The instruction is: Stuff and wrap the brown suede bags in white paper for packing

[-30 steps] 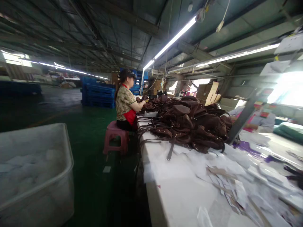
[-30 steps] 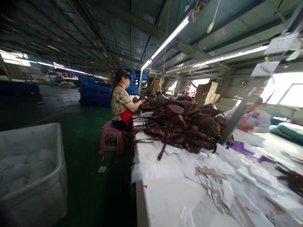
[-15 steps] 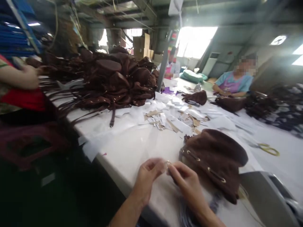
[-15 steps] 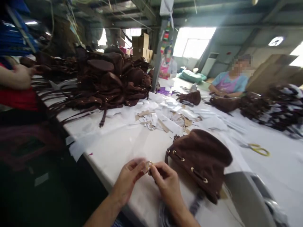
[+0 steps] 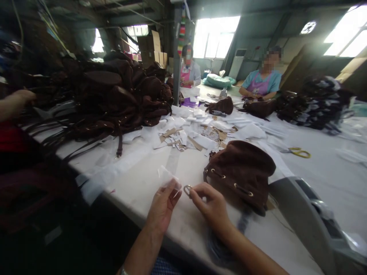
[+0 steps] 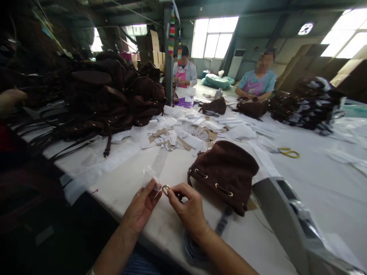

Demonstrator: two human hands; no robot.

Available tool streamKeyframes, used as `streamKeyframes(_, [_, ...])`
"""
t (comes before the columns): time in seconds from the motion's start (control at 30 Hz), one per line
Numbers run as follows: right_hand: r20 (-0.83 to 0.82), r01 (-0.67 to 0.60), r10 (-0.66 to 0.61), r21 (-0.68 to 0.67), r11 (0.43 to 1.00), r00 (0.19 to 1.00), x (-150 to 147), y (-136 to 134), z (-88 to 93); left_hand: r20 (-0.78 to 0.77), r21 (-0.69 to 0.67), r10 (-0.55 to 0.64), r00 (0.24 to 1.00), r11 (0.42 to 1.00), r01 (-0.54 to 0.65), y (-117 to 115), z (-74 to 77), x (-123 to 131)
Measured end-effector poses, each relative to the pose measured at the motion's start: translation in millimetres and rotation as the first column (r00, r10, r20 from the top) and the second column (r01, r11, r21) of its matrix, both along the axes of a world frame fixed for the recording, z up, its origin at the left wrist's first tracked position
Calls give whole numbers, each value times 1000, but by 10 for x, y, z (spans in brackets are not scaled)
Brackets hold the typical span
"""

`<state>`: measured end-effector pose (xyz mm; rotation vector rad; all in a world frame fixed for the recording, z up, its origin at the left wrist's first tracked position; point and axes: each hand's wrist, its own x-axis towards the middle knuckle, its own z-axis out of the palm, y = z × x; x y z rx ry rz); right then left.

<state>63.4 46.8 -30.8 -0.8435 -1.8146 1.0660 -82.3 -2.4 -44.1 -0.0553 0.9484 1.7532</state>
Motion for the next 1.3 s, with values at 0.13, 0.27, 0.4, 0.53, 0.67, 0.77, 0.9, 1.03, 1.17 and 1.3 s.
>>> streamKeyframes(0.13, [-31, 30, -29, 31, 999, 999, -1, -5, 13, -50, -8, -1, 999, 1000, 1, 23, 8, 46])
streamKeyframes(0.27, [-54, 47, -44, 52, 998, 998, 12, -9, 22, -114, -22, 3, 993, 1000, -6, 39, 9, 91])
streamKeyframes(0.4, [-53, 62, -58, 81, 995, 997, 16, -3, 31, -143, -27, 0, 990, 1000, -4, 37, 7, 120])
streamKeyframes(0.53, [-48, 73, -68, 101, 992, 997, 7, -5, 40, -146, -30, -28, 989, 999, 24, 33, 8, 139])
streamKeyframes(0.67, [-28, 75, -72, 113, 991, 997, 3, -17, 40, -153, -41, -30, 988, 999, 24, 41, 24, 164])
streamKeyframes(0.77, [-8, 68, -68, 130, 989, 998, 8, -26, 23, -172, -36, -27, 985, 999, 21, 52, 24, 182])
streamKeyframes(0.9, [1, 59, -60, 159, 985, 998, 15, -34, 5, -234, -10, 5, 972, 1000, -7, 57, 9, 200])
streamKeyframes(1.03, [-10, 79, -79, 143, 987, 997, 14, -22, 18, -261, 18, -18, 965, 1000, 24, 49, 9, 211])
streamKeyframes(1.17, [-30, 86, -83, 110, 990, 996, 11, -1, 48, -212, 35, -46, 976, 998, 54, 47, 14, 204])
streamKeyframes(1.3, [-41, 117, -114, 80, 990, 993, 12, 4, 72, -144, 11, -18, 989, 1000, 20, 61, 5, 180])
